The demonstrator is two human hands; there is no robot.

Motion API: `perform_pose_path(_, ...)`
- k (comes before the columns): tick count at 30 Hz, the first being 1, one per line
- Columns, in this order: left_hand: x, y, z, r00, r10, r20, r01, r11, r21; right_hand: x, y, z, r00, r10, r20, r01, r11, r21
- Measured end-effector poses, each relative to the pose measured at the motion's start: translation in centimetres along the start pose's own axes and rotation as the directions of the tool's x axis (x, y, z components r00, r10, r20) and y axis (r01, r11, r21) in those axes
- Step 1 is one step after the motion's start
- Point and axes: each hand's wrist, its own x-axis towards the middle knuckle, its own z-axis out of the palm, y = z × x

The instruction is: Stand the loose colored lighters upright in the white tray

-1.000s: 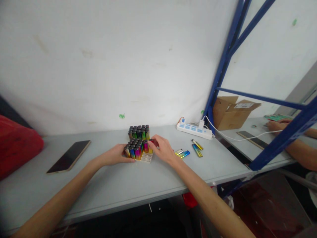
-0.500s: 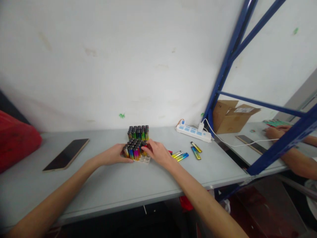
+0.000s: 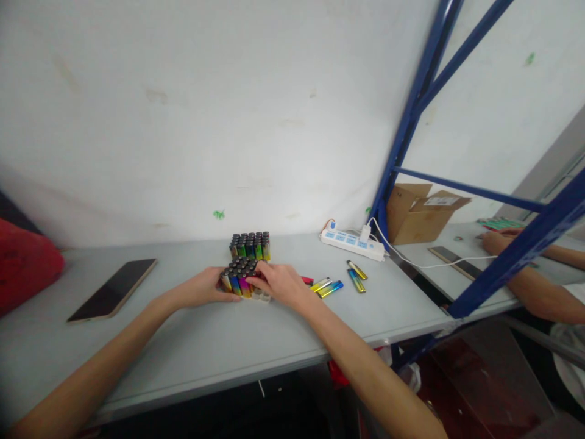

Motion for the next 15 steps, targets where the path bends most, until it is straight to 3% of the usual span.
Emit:
perform_pose_path(7, 0.2, -0.4, 0.1, 1.0, -0.017, 0.008, 0.017, 0.999, 0.039, -0.1, 0.4, -0.3, 0.996, 0.086, 0.013, -0.083, 0.981, -0.174)
perform_pose_path(10, 0.1, -0.3, 0.1, 1.0, -0.028, 0.002, 0.027, 0.999, 0.036, -0.1, 0.9, 0.1, 0.993, 0.093, 0.076, -0.071, 0.966, -0.247)
perform_pose_path(13, 0.0, -0.1, 0.0, 0.999, -0.042, 0.0, 0.042, 0.999, 0.022, -0.2, 0.9, 0.2, 0.99, 0.051, 0.133, -0.02, 0.974, -0.224)
perform_pose_path(15, 0.0, -0.1, 0.0, 0.999, -0.04, -0.002, 0.04, 0.999, 0.02, -0.4, 0.6, -0.1, 0.993, 0.036, 0.109, -0.017, 0.985, -0.171)
